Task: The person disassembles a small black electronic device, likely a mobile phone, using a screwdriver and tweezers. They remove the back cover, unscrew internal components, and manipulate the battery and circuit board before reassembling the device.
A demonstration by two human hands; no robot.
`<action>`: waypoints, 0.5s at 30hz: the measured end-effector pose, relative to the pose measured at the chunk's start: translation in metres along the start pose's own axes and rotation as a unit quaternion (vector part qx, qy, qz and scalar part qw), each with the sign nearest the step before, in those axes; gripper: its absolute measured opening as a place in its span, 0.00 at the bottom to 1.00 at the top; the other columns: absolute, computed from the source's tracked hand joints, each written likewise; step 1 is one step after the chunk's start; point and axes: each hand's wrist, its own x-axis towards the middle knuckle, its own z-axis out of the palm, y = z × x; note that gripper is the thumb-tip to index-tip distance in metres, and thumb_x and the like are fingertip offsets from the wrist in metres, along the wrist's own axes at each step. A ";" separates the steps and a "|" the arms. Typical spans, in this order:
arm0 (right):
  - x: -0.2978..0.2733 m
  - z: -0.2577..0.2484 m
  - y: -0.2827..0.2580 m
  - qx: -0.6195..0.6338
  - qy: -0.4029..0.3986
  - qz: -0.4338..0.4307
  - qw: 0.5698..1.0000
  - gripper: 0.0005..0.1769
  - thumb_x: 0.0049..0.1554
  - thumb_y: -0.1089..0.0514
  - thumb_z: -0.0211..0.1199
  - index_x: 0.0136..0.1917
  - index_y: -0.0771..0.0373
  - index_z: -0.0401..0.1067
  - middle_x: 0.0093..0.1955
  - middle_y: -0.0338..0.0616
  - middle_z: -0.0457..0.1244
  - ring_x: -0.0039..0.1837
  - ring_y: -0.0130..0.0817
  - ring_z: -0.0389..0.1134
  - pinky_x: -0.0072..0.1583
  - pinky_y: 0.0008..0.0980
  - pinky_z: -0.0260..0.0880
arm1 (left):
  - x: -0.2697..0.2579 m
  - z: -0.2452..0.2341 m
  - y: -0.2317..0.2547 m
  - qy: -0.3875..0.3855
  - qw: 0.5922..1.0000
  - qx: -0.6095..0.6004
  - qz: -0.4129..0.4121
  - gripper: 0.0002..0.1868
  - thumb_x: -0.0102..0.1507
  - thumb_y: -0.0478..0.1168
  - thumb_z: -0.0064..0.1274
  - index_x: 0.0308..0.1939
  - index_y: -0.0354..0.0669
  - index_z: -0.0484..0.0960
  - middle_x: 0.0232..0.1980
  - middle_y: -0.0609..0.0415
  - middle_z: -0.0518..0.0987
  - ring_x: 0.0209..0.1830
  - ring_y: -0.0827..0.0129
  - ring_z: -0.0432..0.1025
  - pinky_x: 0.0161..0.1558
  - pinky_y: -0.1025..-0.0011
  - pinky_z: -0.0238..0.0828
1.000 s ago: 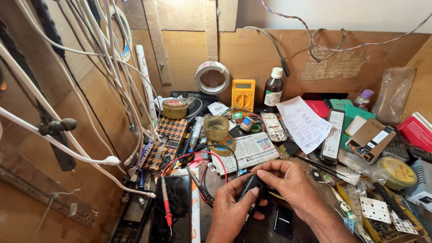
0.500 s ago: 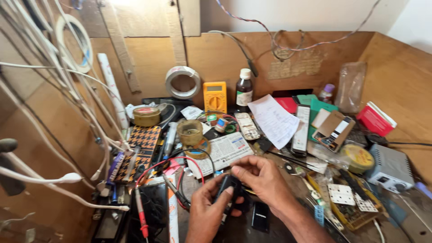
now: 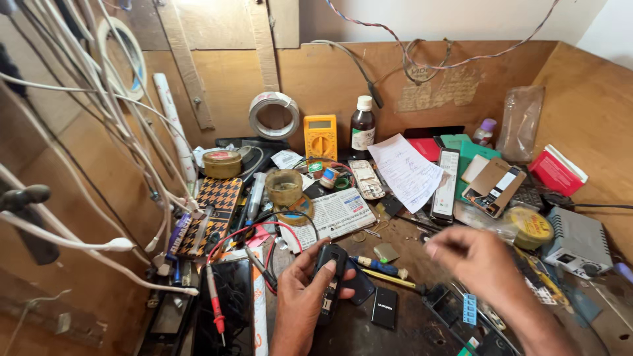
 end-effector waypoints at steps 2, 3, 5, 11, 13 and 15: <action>-0.012 0.014 -0.010 -0.040 -0.061 0.017 0.997 0.13 0.53 0.49 0.74 0.47 0.59 0.84 0.41 0.41 0.74 0.41 0.35 0.72 0.48 0.38 0.75 | -0.003 0.000 0.002 -0.006 1.000 0.002 0.002 0.25 0.63 0.33 0.51 0.65 0.33 0.75 0.46 0.45 0.84 0.40 0.64 0.83 0.33 0.71 0.85; -0.018 0.018 -0.016 -0.061 -0.089 0.025 0.994 0.13 0.52 0.49 0.74 0.46 0.59 0.84 0.41 0.41 0.73 0.41 0.38 0.71 0.48 0.41 0.74 | -0.002 0.001 0.002 -0.011 1.000 0.002 0.003 0.25 0.63 0.33 0.51 0.65 0.33 0.75 0.46 0.45 0.84 0.40 0.65 0.83 0.33 0.71 0.85; -0.029 0.021 -0.028 -0.146 -0.097 -0.022 0.984 0.16 0.49 0.47 0.76 0.47 0.57 0.82 0.43 0.40 0.72 0.46 0.34 0.72 0.53 0.38 0.73 | -0.003 0.002 0.002 -0.011 1.000 -0.003 0.002 0.24 0.63 0.33 0.51 0.65 0.32 0.75 0.46 0.45 0.84 0.40 0.65 0.83 0.34 0.70 0.85; -0.039 0.018 -0.057 -0.171 -0.079 -0.053 0.981 0.13 0.52 0.48 0.71 0.46 0.56 0.78 0.45 0.40 0.69 0.52 0.36 0.72 0.58 0.39 0.70 | -0.001 0.000 -0.002 -0.017 1.000 -0.003 -0.002 0.24 0.64 0.33 0.51 0.64 0.31 0.75 0.46 0.45 0.84 0.40 0.65 0.83 0.35 0.71 0.85; -0.040 0.017 -0.058 -0.191 -0.090 -0.060 0.976 0.15 0.51 0.48 0.72 0.47 0.56 0.77 0.46 0.41 0.67 0.54 0.38 0.70 0.58 0.40 0.69 | -0.001 0.000 -0.002 -0.019 1.000 -0.006 0.000 0.24 0.64 0.33 0.51 0.64 0.31 0.74 0.46 0.45 0.84 0.40 0.65 0.83 0.35 0.71 0.85; -0.043 0.018 -0.054 -0.241 -0.091 -0.088 0.962 0.17 0.48 0.49 0.71 0.48 0.57 0.75 0.49 0.43 0.65 0.56 0.42 0.66 0.59 0.43 0.65 | 0.000 0.000 -0.003 -0.018 1.000 -0.009 -0.002 0.24 0.63 0.33 0.51 0.64 0.31 0.74 0.45 0.45 0.84 0.40 0.65 0.83 0.35 0.71 0.85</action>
